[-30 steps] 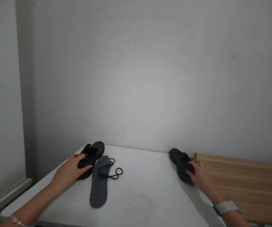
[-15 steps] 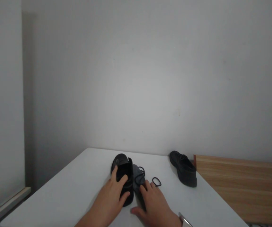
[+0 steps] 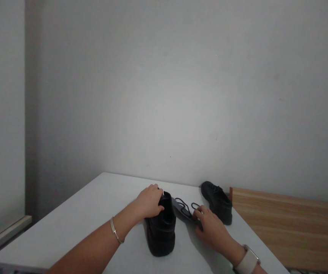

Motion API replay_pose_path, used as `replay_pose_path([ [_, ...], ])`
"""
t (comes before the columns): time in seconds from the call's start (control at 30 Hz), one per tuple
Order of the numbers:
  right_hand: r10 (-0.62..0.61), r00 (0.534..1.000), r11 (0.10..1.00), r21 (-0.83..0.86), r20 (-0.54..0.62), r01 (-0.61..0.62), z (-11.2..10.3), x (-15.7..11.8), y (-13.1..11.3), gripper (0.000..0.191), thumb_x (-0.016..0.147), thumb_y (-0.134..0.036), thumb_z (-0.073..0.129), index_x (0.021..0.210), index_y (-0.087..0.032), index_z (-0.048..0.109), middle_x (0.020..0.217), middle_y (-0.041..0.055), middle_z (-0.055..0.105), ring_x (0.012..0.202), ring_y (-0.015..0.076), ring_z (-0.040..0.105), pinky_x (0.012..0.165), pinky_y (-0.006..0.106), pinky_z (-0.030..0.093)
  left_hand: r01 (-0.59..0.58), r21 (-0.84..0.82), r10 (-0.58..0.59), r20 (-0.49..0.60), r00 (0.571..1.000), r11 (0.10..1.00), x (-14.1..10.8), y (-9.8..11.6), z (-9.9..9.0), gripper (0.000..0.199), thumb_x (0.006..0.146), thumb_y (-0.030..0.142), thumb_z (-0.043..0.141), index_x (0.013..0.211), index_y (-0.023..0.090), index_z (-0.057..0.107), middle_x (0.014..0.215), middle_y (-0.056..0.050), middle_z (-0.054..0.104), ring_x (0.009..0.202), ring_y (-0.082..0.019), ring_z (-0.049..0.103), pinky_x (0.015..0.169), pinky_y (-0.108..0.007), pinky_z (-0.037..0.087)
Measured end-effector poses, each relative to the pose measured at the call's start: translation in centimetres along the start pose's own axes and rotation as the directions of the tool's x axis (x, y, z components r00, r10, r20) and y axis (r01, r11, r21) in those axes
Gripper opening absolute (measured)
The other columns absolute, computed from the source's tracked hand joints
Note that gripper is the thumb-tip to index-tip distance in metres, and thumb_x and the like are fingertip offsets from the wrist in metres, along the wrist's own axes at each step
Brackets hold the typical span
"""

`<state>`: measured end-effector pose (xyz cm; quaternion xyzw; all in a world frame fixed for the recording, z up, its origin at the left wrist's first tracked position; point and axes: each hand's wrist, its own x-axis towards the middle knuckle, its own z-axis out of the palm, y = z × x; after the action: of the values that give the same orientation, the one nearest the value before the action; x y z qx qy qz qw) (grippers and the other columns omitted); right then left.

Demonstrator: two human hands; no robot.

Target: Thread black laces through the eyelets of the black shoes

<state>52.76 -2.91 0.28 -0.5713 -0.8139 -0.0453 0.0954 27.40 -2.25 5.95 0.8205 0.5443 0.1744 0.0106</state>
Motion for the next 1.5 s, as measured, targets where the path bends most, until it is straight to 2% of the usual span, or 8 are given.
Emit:
replay_pose_path([
  [0.2, 0.059, 0.995, 0.873, 0.479, 0.080, -0.090, -2.4, 0.2, 3.6, 0.009, 0.073, -0.020, 0.048, 0.074, -0.018, 0.056, 0.072, 0.0007, 0.056, 0.067, 0.0158, 0.054, 0.062, 0.026, 0.039, 0.095, -0.071, -0.097, -0.028, 0.995, 0.993, 2.6, -1.0, 0.5, 0.019, 0.059, 0.007, 0.058, 0.069, 0.016, 0.072, 0.078, -0.014, 0.070, 0.079, -0.028, 0.064, 0.069, -0.033, 0.045],
  [0.47, 0.080, 0.987, 0.207, 0.966, 0.140, -0.154, -4.1, -1.4, 5.9, 0.020, 0.070, -0.029, 0.059, 0.087, -0.020, 0.054, 0.078, -0.0009, 0.057, 0.071, 0.0153, 0.055, 0.067, 0.027, 0.044, 0.154, -0.351, -0.176, -0.031, 0.984, 0.924, 3.7, -2.5, 1.2, 0.024, 0.063, 0.023, 0.060, 0.041, 0.017, 0.054, 0.036, 0.002, 0.042, 0.040, -0.013, 0.046, 0.046, -0.025, 0.028],
  [0.57, 0.127, 0.988, 0.100, 0.990, 0.086, -0.099, -3.9, -1.3, 5.6, 0.027, 0.070, -0.025, 0.062, 0.095, -0.019, 0.054, 0.080, -0.0007, 0.060, 0.071, 0.0145, 0.056, 0.066, 0.026, 0.044, 0.171, -0.452, -0.190, 0.004, 0.982, 0.875, 3.4, -3.1, 2.0, 0.029, 0.071, 0.035, 0.056, 0.049, 0.017, 0.057, 0.039, 0.004, 0.042, 0.037, -0.013, 0.046, 0.042, -0.024, 0.027],
  [0.7, 0.136, 0.990, 0.202, 0.979, -0.025, -0.003, -4.7, -0.7, 3.5, 0.034, 0.076, -0.031, 0.059, 0.107, -0.021, 0.050, 0.082, 0.0005, 0.063, 0.068, 0.0152, 0.058, 0.062, 0.026, 0.045, 0.143, -0.636, -0.237, -0.065, 0.969, 0.758, 3.0, -3.6, 3.8, 0.037, 0.071, 0.047, 0.059, 0.054, 0.015, 0.059, 0.045, 0.002, 0.048, 0.041, -0.013, 0.046, 0.043, -0.023, 0.027],
  [0.93, -0.254, 0.946, 0.827, 0.461, -0.203, 0.321, -6.8, -1.8, -3.2, 0.022, 0.080, -0.015, 0.047, 0.098, -0.021, 0.058, 0.106, 0.0075, 0.059, 0.098, 0.0212, 0.057, 0.088, 0.035, 0.044, 0.034, -0.893, -0.331, -0.130, 0.935, 0.448, 3.1, -4.4, 6.5, 0.041, 0.066, 0.054, 0.067, 0.058, 0.014, 0.061, 0.050, 0.002, 0.052, 0.050, -0.013, 0.046, 0.049, -0.023, 0.031],
  [1.1, -0.368, 0.927, 0.844, 0.393, -0.067, 0.364, -7.2, -1.3, -4.2, 0.029, 0.072, -0.012, 0.052, 0.099, -0.021, 0.054, 0.129, 0.0100, 0.047, 0.124, 0.0241, 0.042, 0.100, 0.039, 0.036, 0.002, -0.962, -0.372, -0.104, 0.922, 0.274, 2.8, -4.4, 6.9, 0.042, 0.063, 0.054, 0.071, 0.066, 0.012, 0.066, 0.056, 0.001, 0.056, 0.054, -0.012, 0.049, 0.050, -0.022, 0.034],
  [1.33, -0.498, 0.858, 0.810, 0.420, 0.123, 0.410, -9.0, 1.2, -2.9, 0.027, 0.073, -0.018, 0.061, 0.100, -0.022, 0.058, 0.098, 0.0004, 0.062, 0.087, 0.0165, 0.057, 0.082, 0.029, 0.043, 0.049, -0.983, -0.371, -0.021, 0.928, 0.178, 1.8, -4.0, 5.7, 0.049, 0.057, 0.058, 0.074, 0.071, 0.012, 0.067, 0.043, 0.009, 0.036, 0.038, -0.004, 0.024, 0.041, -0.022, 0.011],
  [1.5, -0.507, 0.834, 0.830, 0.384, 0.217, 0.404, -12.0, 1.2, -3.4, 0.034, 0.080, -0.037, 0.066, 0.113, -0.028, 0.064, 0.108, 0.0007, 0.066, 0.099, 0.0207, 0.058, 0.091, 0.032, 0.039, 0.018, -0.990, -0.337, -0.031, 0.941, 0.141, 1.8, -4.6, 6.1, 0.046, 0.059, 0.056, 0.074, 0.071, 0.012, 0.066, 0.046, 0.008, 0.040, 0.040, -0.004, 0.027, 0.042, -0.022, 0.014],
])
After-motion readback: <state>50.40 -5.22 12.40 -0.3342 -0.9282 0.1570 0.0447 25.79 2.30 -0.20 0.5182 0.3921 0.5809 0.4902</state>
